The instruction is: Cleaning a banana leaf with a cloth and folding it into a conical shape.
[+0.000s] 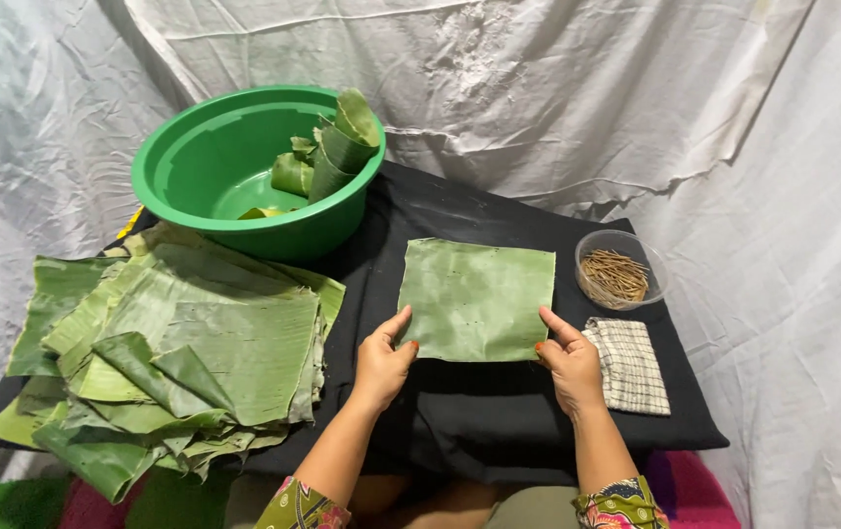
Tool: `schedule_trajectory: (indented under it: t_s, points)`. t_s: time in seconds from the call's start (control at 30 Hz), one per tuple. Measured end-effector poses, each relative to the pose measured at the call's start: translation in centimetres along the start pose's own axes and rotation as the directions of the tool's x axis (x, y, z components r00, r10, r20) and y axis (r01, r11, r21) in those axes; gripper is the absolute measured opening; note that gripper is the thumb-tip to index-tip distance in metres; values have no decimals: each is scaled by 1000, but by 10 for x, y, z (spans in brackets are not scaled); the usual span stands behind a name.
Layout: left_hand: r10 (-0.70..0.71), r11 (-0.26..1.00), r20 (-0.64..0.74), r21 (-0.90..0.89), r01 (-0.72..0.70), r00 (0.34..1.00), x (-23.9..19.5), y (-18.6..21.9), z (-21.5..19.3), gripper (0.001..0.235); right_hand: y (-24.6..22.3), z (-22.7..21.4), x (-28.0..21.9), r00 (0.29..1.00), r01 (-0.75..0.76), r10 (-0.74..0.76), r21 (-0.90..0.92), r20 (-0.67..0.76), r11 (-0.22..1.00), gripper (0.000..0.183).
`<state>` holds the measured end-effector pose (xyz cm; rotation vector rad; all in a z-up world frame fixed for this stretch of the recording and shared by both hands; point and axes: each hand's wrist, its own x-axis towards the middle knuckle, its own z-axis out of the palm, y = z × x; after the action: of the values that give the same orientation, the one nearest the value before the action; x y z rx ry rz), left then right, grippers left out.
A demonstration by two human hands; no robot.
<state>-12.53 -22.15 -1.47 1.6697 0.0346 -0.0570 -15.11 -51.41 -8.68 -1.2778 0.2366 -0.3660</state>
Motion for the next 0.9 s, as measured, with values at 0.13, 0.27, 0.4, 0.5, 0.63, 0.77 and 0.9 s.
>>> schedule_trajectory:
  t_s: [0.13,0.27,0.4,0.5,0.63,0.77,0.9]
  points:
    - [-22,1000,28,0,22,999,-1,-6,16,64,7,-22,2,1000,-5,5,-32,-24,999,64]
    - [-55,998,47,28,53,997,-6,-3,24,63,-4,-21,-7,999,-29,26,-76,-38,997,64]
    - [-62,996,66,61,58,996,-7,-8,29,62,-3,-24,-7,999,-33,27,-149,-39,988,64]
    - [-71,994,78,83,65,994,-3,-18,31,61,0,-27,-6,999,-32,24,-194,-41,981,64]
    - [-69,989,86,139,56,994,0,-29,33,61,-6,-23,-10,998,-39,28,-241,-52,970,63]
    - [67,958,92,271,-89,993,5,-50,35,58,-2,-22,-7,994,-66,22,-441,-106,895,63]
    - [152,901,106,394,-182,983,6,-62,38,50,11,-26,-4,988,14,-107,-639,-108,769,58]
